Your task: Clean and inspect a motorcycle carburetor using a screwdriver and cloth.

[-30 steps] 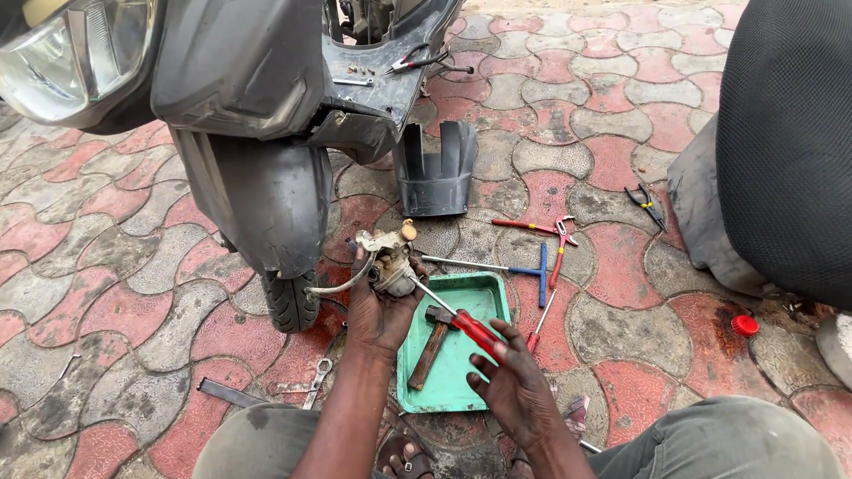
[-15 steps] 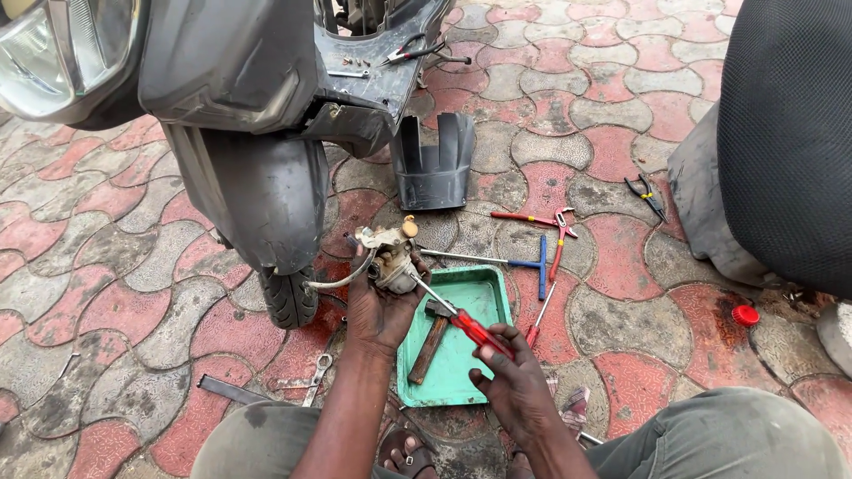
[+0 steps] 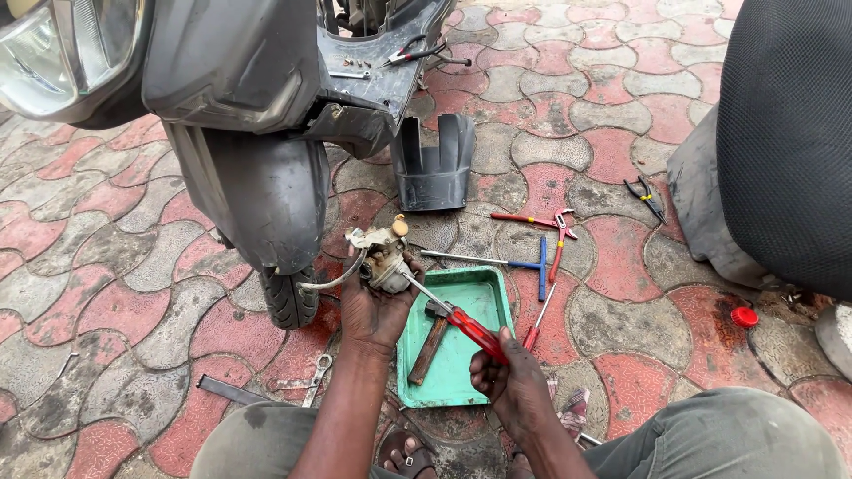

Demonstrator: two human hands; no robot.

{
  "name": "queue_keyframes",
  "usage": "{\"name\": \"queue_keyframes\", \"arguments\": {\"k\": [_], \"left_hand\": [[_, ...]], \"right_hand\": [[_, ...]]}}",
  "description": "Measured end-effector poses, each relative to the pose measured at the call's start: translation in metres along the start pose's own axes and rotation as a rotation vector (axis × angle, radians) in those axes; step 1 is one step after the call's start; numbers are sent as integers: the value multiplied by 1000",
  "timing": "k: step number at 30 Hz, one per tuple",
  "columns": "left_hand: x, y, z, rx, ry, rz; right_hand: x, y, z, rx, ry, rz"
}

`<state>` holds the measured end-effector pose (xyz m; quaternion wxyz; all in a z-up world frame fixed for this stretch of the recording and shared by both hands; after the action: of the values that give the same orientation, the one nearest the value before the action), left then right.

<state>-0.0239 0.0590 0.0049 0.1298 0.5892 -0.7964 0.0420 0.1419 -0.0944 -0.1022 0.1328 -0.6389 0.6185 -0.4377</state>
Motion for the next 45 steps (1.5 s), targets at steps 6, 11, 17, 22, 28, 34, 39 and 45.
{"name": "queue_keyframes", "arguments": {"k": [6, 11, 17, 22, 28, 34, 39, 45], "left_hand": [[1, 0, 2, 6, -18, 17], [1, 0, 0, -1, -20, 18], [0, 2, 2, 32, -21, 13], [1, 1, 3, 46, 5, 7], [-1, 4, 3, 49, -24, -6], [-4, 5, 14, 34, -29, -13], [-1, 6, 13, 60, -22, 9], [3, 7, 9, 69, -70, 41]], "right_hand": [[15, -22, -24, -28, 45, -6], [-3, 6, 3, 81, -26, -30], [7, -7, -14, -51, -21, -76], [18, -27, -34, 8, 44, 53], [-9, 8, 6, -11, -73, 25], [10, -20, -25, 18, 9, -55], [10, -17, -31, 69, -34, -4], [16, -30, -50, 17, 91, -87]]}}
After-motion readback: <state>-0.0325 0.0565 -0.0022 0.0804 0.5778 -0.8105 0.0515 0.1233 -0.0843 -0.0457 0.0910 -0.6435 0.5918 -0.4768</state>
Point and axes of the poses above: each hand's wrist, its own x-axis away from the middle knuckle, its own z-axis out of the back of the hand, y = z × x, the point moved 1 cm from there along -x, towards the middle knuckle, and after that the axes turned 11 degrees about x, right-handed, at the moved point
